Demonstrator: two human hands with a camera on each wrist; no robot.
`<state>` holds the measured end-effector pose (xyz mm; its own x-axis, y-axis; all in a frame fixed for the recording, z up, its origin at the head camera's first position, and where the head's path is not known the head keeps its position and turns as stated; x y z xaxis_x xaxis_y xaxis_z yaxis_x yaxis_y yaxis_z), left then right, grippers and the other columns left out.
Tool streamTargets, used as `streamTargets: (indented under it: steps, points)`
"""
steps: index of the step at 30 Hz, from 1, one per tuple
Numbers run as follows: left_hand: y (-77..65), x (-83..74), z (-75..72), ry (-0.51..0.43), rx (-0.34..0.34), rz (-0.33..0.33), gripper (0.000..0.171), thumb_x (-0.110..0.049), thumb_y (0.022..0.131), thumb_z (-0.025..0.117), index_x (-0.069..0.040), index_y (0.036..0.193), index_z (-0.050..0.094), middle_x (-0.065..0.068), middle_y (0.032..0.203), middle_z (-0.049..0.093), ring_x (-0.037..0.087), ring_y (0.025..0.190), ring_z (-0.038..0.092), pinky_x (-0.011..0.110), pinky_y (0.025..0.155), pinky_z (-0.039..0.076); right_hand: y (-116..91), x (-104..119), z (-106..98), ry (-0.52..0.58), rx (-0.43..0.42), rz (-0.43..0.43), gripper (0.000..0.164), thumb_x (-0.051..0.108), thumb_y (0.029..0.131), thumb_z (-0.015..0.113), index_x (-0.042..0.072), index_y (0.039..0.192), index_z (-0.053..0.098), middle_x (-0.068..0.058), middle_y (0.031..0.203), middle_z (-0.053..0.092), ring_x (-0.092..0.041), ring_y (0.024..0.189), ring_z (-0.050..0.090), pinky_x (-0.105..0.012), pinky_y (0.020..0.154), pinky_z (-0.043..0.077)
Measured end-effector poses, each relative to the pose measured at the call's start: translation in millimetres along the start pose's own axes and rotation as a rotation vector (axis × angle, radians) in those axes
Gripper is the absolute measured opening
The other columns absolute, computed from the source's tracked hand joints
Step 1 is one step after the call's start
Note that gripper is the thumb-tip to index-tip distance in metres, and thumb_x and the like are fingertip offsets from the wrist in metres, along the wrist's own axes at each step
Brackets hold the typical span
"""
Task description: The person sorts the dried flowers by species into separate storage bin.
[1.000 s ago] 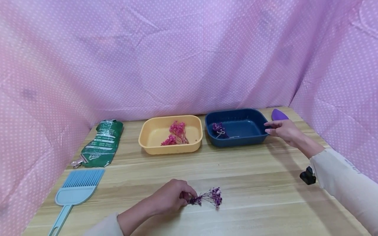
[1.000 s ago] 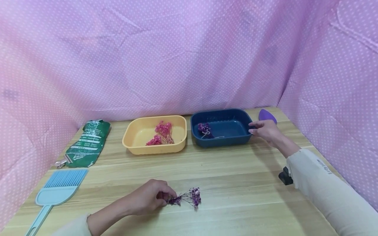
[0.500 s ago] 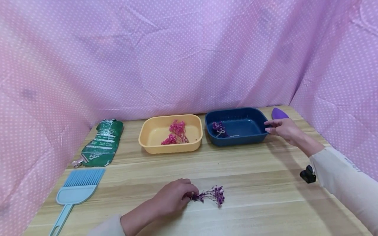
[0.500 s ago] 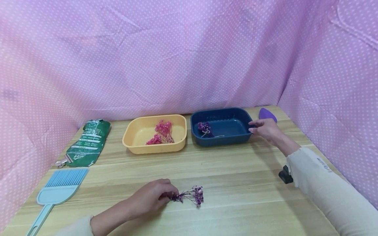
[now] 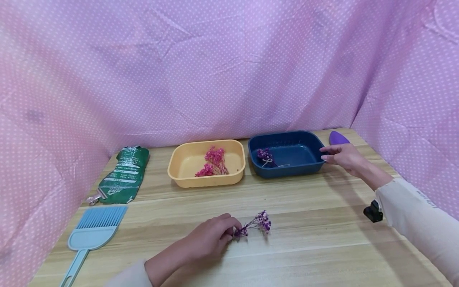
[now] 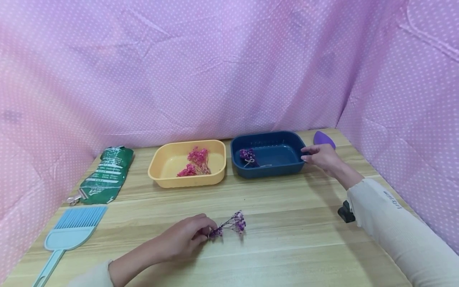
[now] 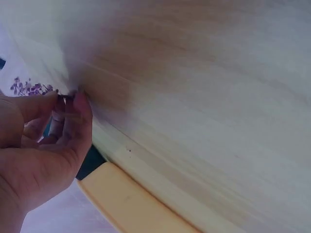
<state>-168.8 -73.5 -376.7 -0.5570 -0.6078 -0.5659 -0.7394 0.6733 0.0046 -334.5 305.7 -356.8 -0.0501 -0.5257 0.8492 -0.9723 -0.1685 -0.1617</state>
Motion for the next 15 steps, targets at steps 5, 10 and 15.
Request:
streamTargets:
  steps: [5,10,15]
  points:
    - [5.8,8.5,0.1,-0.332,0.022,-0.125,0.026,0.006,0.088,0.062,-0.006,0.111,0.066,-0.003,0.086,0.058,0.006,0.077,0.055,0.020,0.068,0.053,0.5,0.2,-0.2,0.002,-0.006,0.002,0.050,0.005,0.097,0.055,-0.016,0.138,0.036,-0.036,0.141,0.034,0.010,0.086,0.053,-0.015,0.083,0.053]
    - [10.4,12.8,1.6,-0.615,0.038,-0.220,0.026,0.008,0.089,0.060,-0.002,0.112,0.065,0.007,0.087,0.060,0.015,0.072,0.058,0.023,0.057,0.055,0.7,1.1,0.3,0.016,-0.014,0.000,0.048,0.003,0.097,0.054,-0.016,0.138,0.038,-0.034,0.139,0.037,0.009,0.085,0.054,-0.019,0.086,0.054]
    - [16.1,12.9,0.8,-0.854,0.019,-0.320,0.029,0.008,0.089,0.056,-0.001,0.116,0.064,0.015,0.093,0.063,0.020,0.071,0.062,0.026,0.061,0.057,1.0,0.0,0.0,0.018,-0.012,-0.002,0.049,0.004,0.097,0.055,-0.016,0.138,0.037,-0.035,0.139,0.037,0.009,0.085,0.054,-0.017,0.085,0.053]
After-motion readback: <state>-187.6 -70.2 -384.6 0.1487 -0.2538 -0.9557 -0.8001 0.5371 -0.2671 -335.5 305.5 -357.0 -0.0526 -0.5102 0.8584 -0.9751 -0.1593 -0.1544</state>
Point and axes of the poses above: each hand's wrist, its own y-axis towards the middle knuckle, its own z-axis out of the palm, x = y × z, the point moved 5 cm from there along y, towards the middle knuckle
